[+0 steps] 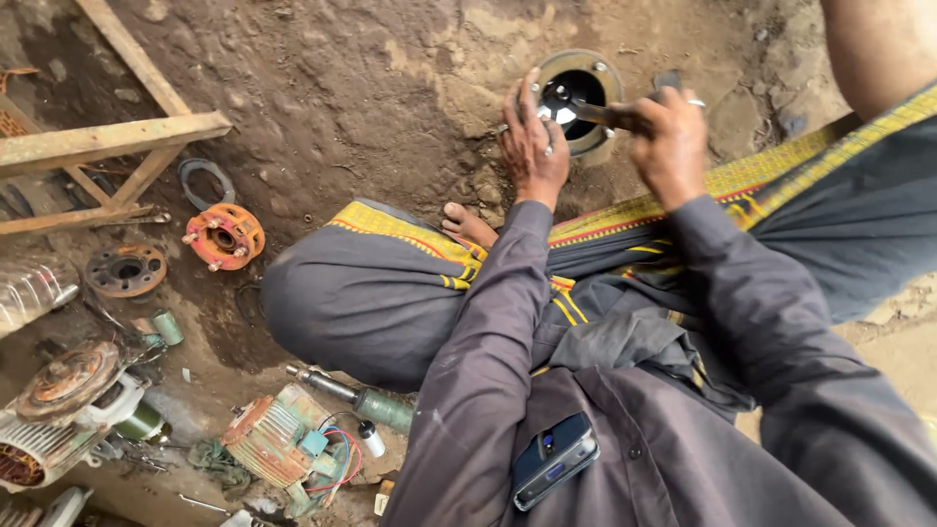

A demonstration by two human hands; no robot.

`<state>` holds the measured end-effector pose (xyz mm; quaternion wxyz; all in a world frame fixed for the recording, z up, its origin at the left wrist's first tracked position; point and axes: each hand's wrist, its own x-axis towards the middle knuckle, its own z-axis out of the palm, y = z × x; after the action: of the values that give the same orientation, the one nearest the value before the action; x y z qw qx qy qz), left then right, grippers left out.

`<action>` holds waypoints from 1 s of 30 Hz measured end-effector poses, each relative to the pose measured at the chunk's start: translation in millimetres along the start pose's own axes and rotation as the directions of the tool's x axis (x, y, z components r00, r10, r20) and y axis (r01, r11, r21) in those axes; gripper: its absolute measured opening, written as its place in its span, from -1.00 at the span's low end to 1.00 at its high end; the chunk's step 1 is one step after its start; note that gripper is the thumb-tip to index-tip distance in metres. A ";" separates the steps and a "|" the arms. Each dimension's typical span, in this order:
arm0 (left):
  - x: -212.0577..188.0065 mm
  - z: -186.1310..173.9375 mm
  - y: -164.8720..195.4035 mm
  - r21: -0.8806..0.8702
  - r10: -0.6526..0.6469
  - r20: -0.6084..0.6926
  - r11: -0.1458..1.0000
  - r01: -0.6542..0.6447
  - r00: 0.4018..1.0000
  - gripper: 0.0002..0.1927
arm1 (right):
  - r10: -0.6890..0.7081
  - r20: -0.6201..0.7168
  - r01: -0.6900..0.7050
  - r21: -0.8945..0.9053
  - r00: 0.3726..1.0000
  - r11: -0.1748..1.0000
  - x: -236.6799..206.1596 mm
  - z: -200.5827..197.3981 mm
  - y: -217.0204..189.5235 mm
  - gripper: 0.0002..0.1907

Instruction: The person sits on the ground holding a metal pump impeller housing and repeatedly scrapes its rim and inner surface with a small flat scraper, rotating the part to work around it. They continue scraping the housing's edge and interior throughout the episode.

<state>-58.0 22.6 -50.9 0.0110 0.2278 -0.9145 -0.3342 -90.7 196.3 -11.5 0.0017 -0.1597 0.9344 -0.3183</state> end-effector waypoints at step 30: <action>2.1 -15.1 -10.1 -0.001 0.112 -0.146 0.994 -0.114 0.983 -0.12 | 0.248 0.270 -0.249 -0.035 0.930 0.968 -61.4 -6.0 -76.0 -0.80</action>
<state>-53.2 5.8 -45.7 0.0979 0.1994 -0.9211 -0.3196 -10.4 161.5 32.5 0.1704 -0.0825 0.9379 -0.2907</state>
